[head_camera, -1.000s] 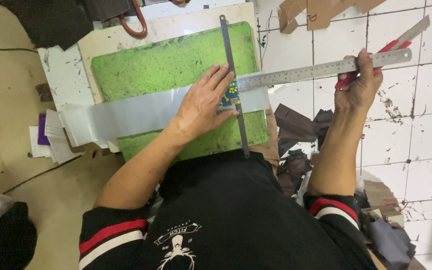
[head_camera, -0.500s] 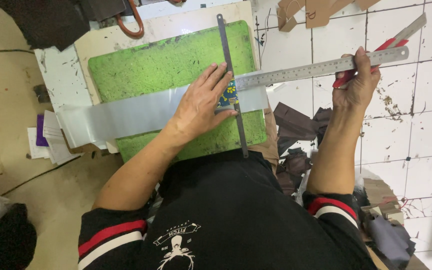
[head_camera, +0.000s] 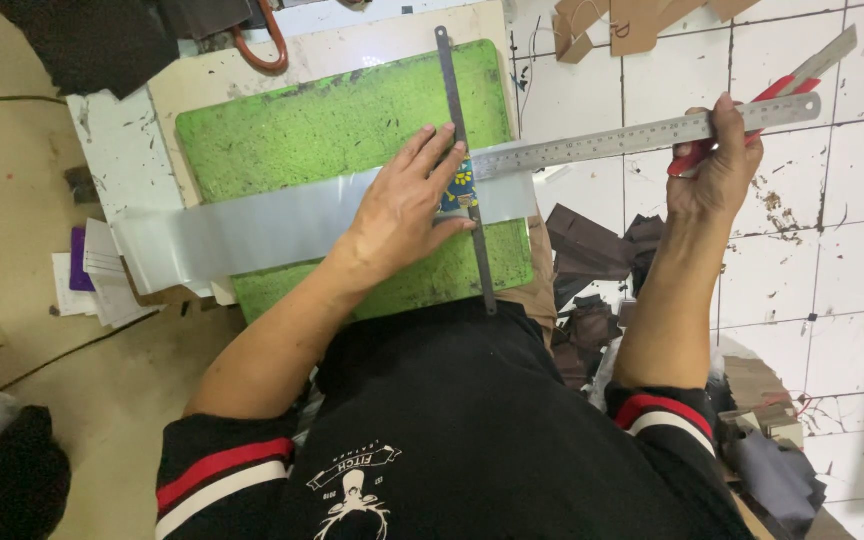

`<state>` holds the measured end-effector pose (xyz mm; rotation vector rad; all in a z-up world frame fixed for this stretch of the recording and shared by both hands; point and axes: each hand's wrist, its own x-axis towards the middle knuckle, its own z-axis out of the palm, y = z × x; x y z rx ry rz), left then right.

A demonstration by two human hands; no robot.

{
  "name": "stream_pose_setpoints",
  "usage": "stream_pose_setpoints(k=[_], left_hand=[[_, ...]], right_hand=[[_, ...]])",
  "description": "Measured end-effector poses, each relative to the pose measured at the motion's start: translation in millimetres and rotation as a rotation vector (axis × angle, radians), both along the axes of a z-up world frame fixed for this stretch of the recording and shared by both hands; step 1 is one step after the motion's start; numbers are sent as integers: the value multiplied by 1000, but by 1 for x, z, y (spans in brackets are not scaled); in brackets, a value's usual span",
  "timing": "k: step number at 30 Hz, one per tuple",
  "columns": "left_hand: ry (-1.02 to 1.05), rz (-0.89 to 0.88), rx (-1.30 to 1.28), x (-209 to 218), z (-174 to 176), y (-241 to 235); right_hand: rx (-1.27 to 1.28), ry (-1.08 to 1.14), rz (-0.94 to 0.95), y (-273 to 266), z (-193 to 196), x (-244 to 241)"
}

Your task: Measuring and cutting transparent plastic strips using a ruler and a utility knife on a cutting mat.

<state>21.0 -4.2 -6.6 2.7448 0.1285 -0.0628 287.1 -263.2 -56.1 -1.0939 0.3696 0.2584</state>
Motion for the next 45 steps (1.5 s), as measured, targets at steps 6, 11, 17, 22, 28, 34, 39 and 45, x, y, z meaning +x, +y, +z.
stream_pose_setpoints(k=[6,11,17,22,28,34,39,45], left_hand=[[33,32,28,4,6,0],[45,2,163,8,7,-1],[58,5,214,8,22,-1],[110,-15,187,8,24,-1],[28,2,203,7,22,-3],[149,-7,188,10,29,-3],[166,-8,209,10,36,-2],[148,-16,194,8,41,0]], right_hand=[[117,-327,-45,-13,52,-23],[-33,-918,221,25,82,-67],[-214,-1250,648,75,86,-101],[-353,-1393,872,83,85,-124],[-457,-1340,1101,77,71,-129],[-574,-1225,1270,62,61,-129],[-691,-1249,1370,61,72,-130],[-786,-1260,1388,42,81,-130]])
